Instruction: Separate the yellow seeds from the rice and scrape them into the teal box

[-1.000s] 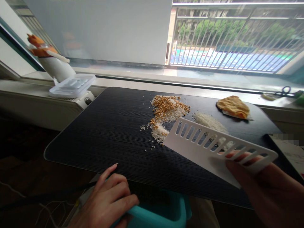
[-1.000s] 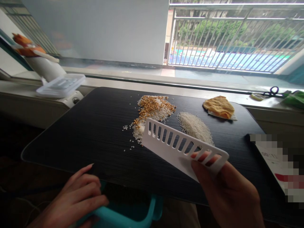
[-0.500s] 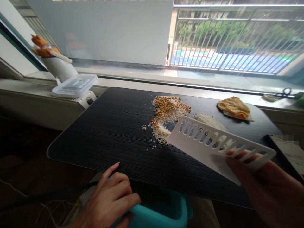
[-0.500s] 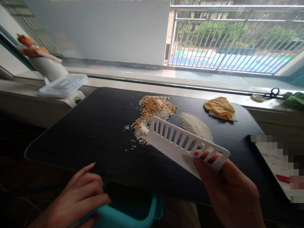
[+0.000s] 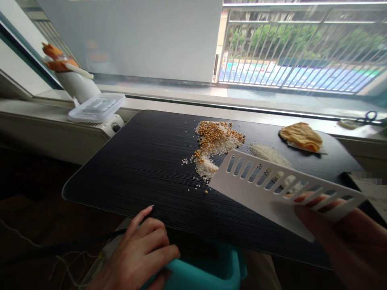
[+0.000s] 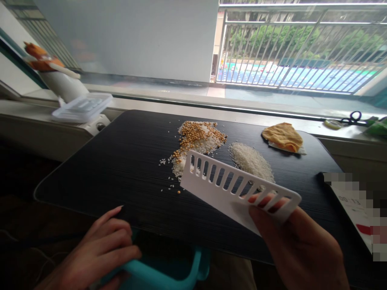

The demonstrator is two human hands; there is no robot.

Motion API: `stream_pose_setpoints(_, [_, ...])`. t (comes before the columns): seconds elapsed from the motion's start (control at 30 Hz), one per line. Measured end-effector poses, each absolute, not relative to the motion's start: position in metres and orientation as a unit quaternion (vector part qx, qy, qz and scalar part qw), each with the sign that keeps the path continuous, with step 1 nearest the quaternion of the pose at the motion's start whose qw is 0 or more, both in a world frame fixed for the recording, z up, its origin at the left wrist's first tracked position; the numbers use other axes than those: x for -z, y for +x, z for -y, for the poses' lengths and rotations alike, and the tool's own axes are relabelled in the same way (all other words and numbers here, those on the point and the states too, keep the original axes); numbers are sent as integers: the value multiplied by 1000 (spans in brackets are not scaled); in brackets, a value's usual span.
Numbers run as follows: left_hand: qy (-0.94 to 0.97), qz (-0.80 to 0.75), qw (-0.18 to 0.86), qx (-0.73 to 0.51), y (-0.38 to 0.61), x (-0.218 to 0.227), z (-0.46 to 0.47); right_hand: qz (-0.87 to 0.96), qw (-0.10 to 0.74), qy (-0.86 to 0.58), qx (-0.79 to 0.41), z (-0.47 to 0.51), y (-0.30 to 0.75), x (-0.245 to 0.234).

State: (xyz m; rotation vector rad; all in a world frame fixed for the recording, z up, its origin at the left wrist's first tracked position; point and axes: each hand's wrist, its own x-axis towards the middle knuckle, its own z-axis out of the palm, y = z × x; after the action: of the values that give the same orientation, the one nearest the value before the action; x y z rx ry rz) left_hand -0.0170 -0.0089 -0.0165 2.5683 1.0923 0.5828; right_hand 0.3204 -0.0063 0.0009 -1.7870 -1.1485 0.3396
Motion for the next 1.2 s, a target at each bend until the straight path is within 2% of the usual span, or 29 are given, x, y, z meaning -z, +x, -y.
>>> stream_pose_setpoints(0.2, [916, -341, 132, -163, -25, 15, 4, 557, 438, -660, -251, 7, 316, 8])
stream_pose_setpoints(0.37, [906, -348, 145, -191, -21, 12, 5, 616, 395, -596, -331, 21, 320, 13])
stream_pose_setpoints(0.43, [897, -368, 148, -196, -17, 12, 7, 604, 411, -627, -272, 25, 329, 15])
stream_pose_setpoints(0.53, [894, -373, 142, -204, -14, 13, 9, 534, 454, -706, -106, 20, 337, 13])
stream_pose_setpoints(0.6, [894, -372, 139, -207, -13, 15, 8, 501, 459, -731, -67, 10, 335, 8])
stream_pose_setpoints(0.9, [897, -369, 134, -205, -14, 21, 7, 488, 494, -704, -146, -14, 315, 3])
stream_pose_setpoints(1.2, [897, -364, 136, -209, -14, 19, 5, 485, 528, -676, -169, -23, 307, 2])
